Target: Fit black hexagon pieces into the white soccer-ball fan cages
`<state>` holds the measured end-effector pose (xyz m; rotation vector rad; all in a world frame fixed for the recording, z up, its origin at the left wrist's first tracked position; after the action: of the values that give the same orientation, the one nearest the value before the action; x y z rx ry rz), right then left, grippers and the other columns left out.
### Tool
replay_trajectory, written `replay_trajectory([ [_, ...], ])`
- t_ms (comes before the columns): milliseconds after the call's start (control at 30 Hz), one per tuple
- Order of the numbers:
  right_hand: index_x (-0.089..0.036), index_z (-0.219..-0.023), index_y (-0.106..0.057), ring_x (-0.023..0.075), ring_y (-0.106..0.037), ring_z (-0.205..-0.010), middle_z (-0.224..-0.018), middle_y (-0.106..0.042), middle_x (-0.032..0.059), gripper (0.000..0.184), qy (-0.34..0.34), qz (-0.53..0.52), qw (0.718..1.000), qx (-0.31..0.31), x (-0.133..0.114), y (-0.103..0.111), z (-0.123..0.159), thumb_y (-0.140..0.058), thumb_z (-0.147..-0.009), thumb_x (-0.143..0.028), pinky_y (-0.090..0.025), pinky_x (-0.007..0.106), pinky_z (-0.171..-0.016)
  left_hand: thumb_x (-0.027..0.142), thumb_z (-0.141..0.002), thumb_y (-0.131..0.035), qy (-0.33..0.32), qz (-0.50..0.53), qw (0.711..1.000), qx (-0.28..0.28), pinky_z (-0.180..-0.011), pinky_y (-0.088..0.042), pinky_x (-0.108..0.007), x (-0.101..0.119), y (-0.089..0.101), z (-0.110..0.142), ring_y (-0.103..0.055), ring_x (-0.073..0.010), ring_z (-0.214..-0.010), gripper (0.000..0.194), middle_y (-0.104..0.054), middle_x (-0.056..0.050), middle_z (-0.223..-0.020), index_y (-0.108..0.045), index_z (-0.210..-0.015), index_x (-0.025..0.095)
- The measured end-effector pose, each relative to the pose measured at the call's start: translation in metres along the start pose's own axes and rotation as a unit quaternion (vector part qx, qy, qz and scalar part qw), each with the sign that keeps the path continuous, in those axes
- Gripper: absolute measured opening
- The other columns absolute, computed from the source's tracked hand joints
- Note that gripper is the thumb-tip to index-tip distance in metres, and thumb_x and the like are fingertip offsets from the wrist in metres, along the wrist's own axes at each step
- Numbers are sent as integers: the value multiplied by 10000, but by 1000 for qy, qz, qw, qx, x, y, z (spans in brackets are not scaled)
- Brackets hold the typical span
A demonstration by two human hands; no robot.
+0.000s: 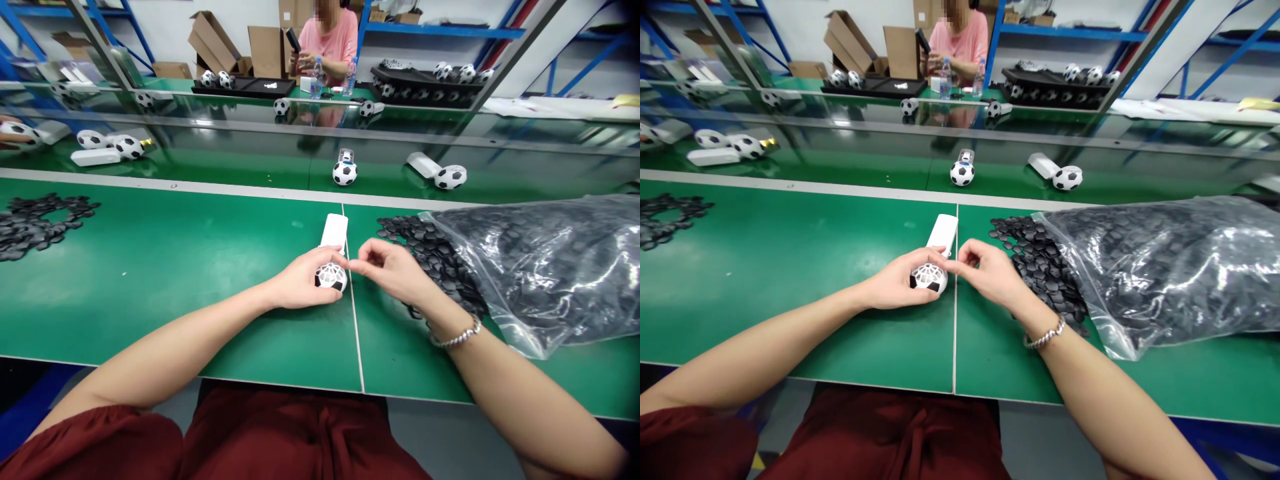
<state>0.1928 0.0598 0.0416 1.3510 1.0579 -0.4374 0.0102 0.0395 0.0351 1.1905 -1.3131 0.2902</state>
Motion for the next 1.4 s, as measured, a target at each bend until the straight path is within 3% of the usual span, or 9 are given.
replay_trajectory([
  [133,-191,-787,-588,172,-551,-715,-812,-590,21,178,-39,302,949,78,11,26,-3,-651,-776,-357,-364,266,-571,356,-599,-756,10,-58,997,41,-1022,-324,-441,1,-2,2,-401,-260,-1194,508,-480,-66,-1139,-534,-1038,226],
  [200,-215,-875,-624,203,-571,-806,-913,-604,33,149,-69,394,915,44,16,29,-2,-655,-785,-331,-365,271,-570,407,-539,-785,63,-89,992,70,-971,-372,-459,1,-3,3,-418,-268,-1120,602,-433,-66,-1088,-520,-1048,226],
  [300,-240,-902,-651,187,-586,-796,-901,-629,16,90,-90,424,901,-23,20,27,-2,-603,-834,-274,-376,265,-574,364,-541,-777,108,-85,988,64,-937,-405,-445,2,0,3,-444,-247,-1054,610,-395,-57,-1062,-494,-1062,220],
  [533,-235,-867,-657,171,-585,-789,-911,-632,-1,90,-92,425,900,-37,18,24,-4,-575,-841,-208,-373,250,-564,172,-615,-636,87,-69,994,-15,-929,-411,-410,3,14,4,-480,-228,-1052,536,-425,-51,-1122,-492,-1129,231],
  [733,-218,-855,-649,179,-582,-804,-919,-623,13,100,-73,413,907,-38,23,25,-4,-567,-823,-171,-385,254,-587,235,-618,-664,105,-97,989,19,-942,-395,-433,3,11,3,-469,-249,-1077,499,-469,-53,-1110,-513,-1094,231],
  [933,-204,-820,-552,160,-547,-631,-757,-604,8,74,-30,372,927,-36,22,25,-3,-552,-787,-138,-348,250,-526,138,-615,-597,90,-90,992,24,-950,-397,-411,5,12,2,-499,-229,-1059,477,-480,-57,-1117,-519,-1078,214],
  [1167,-208,-893,-545,131,-519,-521,-639,-552,-21,80,44,163,985,37,4,19,3,-477,-866,-240,-400,246,-527,117,-602,-577,59,-82,995,0,-943,-407,-390,3,14,3,-502,-233,-1074,501,-495,-56,-1138,-536,-1093,211],
  [1300,-188,-946,-582,157,-576,-641,-804,-617,30,163,65,31,997,16,0,9,5,-583,-828,-301,-468,272,-590,99,-601,-560,35,-76,996,-12,-970,-388,-380,1,15,3,-489,-228,-1104,524,-495,-58,-1158,-533,-1114,207],
  [1400,-195,-930,-614,160,-578,-717,-889,-620,42,139,115,27,993,-11,-6,2,9,-622,-815,-272,-480,284,-643,99,-605,-568,34,-70,997,-12,-956,-401,-366,0,16,3,-505,-219,-1078,533,-499,-62,-1150,-525,-1127,193],
])
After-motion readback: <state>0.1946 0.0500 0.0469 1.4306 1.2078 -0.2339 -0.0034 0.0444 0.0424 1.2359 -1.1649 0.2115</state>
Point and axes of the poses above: each hand's wrist, its own z-axis away from the middle knuckle, its own y-axis out of the back of the hand, x = y × z, the point moved 2 cm from there along -z, towards the middle knuckle
